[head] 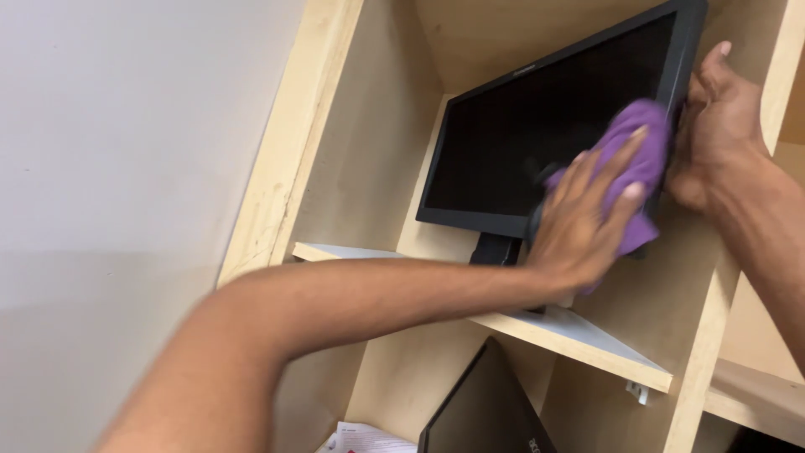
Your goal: The person wipes the front, sides, and back of two black computer monitors on a wooden shelf using a purple cloth. The person also wipes the shelf surface between the monitors.
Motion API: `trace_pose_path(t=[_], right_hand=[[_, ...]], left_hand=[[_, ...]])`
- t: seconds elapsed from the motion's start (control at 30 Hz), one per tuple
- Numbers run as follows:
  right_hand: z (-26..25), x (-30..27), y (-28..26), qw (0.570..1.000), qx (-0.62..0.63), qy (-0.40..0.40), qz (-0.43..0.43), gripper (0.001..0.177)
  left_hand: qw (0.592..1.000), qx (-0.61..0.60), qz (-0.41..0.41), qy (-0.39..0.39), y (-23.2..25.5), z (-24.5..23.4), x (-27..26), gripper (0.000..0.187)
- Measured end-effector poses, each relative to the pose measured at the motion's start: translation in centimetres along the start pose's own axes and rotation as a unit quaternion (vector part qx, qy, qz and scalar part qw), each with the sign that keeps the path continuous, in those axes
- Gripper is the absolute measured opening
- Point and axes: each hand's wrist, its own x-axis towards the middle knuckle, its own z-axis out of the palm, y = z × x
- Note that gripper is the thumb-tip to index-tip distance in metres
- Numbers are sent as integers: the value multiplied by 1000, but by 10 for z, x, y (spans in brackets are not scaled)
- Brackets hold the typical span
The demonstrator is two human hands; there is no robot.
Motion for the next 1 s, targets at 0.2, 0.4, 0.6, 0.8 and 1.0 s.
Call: trace_pose_path(t=[0.2,0.4,0.6,0.8,1.0], right_hand=[[16,-11,-5,997,-19,-50,-56,69],[34,-27,-12,991,-94,79,49,60],[37,-31,-9,991,-109,75,32,61],[46,-30,-3,988,-124,80,49,68],[45,-31,-4,989,-107,62,80,74]], left_hand=[[989,11,-146,26,-54,-11,6,61],[933,-4,-358,39,-162,-39,48,62],[855,66,-514,-8,-294,-65,86,59],[872,167,-455,-63,-437,-42,104,53],[875,84,-471,-75,-370,-42,79,54]])
